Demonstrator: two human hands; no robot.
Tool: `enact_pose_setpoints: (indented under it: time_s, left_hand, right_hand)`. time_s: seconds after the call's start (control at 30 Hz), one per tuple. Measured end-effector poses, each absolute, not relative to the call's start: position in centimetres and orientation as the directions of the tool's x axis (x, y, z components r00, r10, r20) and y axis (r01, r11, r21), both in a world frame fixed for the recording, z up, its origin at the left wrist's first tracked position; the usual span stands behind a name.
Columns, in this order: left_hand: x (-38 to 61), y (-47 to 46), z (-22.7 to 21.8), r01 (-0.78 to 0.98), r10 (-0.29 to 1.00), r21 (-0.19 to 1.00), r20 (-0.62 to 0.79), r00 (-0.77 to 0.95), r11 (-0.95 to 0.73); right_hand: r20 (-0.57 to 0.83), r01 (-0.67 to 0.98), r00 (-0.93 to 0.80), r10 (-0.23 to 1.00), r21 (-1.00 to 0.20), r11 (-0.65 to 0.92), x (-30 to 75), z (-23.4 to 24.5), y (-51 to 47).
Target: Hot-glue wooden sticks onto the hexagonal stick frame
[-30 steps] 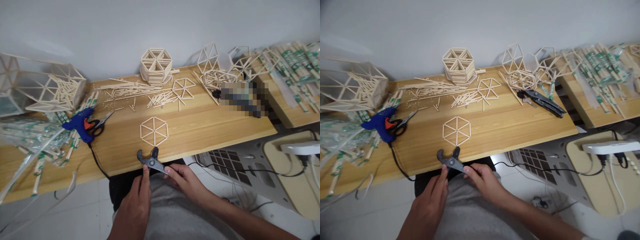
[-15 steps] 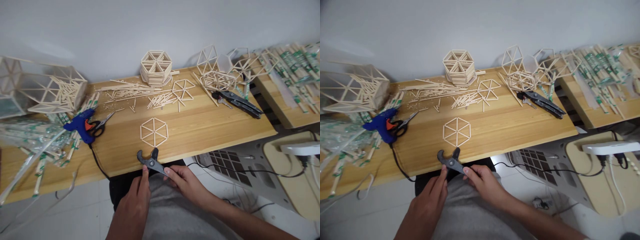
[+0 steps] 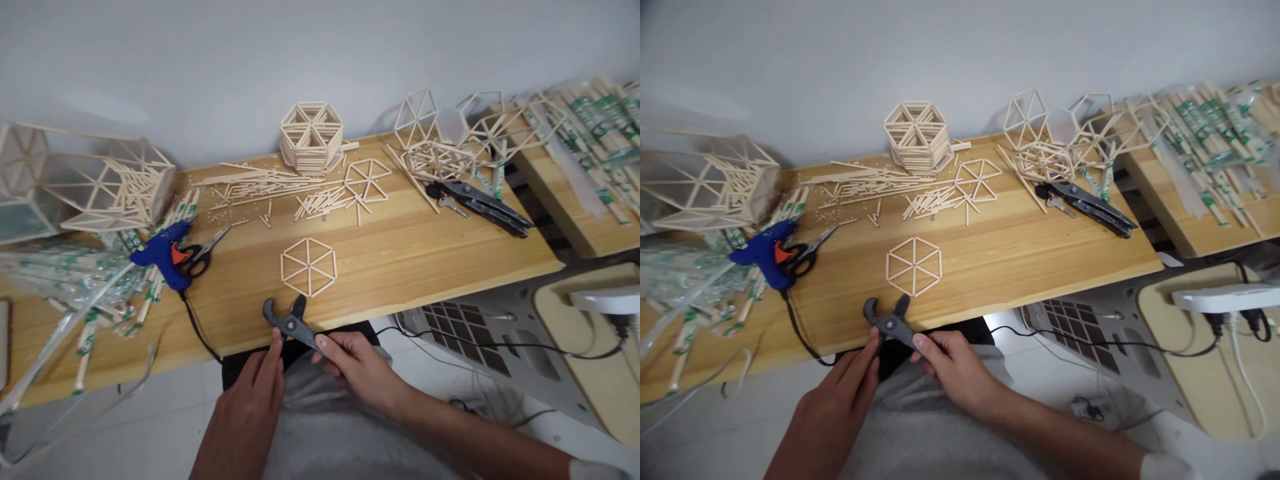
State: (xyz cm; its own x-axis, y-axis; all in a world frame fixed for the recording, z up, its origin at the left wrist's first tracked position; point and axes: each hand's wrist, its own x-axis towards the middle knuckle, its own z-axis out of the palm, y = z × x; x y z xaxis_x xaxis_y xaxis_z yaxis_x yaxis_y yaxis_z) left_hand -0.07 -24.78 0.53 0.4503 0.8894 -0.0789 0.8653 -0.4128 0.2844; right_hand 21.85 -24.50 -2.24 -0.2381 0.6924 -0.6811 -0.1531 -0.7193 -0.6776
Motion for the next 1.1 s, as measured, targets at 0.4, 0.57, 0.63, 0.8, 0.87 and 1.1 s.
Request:
enact_pose_setpoints:
  time_s: [0.4, 0.57, 0.63, 0.8, 0.87, 1.1]
  left_hand:
    - [-2.1, -21.2, 0.7, 0.888, 0.916, 0.231, 0.041, 0.399, -0.397]
    - [-2.0, -21.0, 0.4, 0.878, 0.899, 0.190, 0.095, 0.428, -0.438]
    - [-1.8, -21.0, 0.3, 0.876, 0.891, 0.164, 0.095, 0.444, -0.453]
    - [-1.6, -21.0, 0.3, 0.884, 0.891, 0.113, 0.094, 0.444, -0.453]
    - [-1.5, -20.8, 0.3, 0.888, 0.893, 0.096, 0.081, 0.443, -0.450]
    - [-1.2, -18.8, 0.6, 0.913, 0.918, 0.099, 0.065, 0.390, -0.395]
  right_hand:
    - [-0.724, -0.251, -0.352, 0.593, -0.537, -0.805, 19.2, -1.5, -24.1]
    - [-0.710, -0.281, -0.355, 0.609, -0.540, -0.794, 18.9, -2.0, -24.0]
    - [-0.697, -0.289, -0.345, 0.628, -0.558, -0.778, 19.0, -2.1, -23.9]
    - [-0.705, -0.314, -0.353, 0.615, -0.530, -0.788, 19.1, -1.8, -23.5]
    - [-0.722, -0.338, -0.353, 0.596, -0.496, -0.800, 19.0, -1.5, -23.3]
    - [-0.792, -0.379, -0.365, 0.490, -0.355, -0.855, 18.7, -0.6, -22.5]
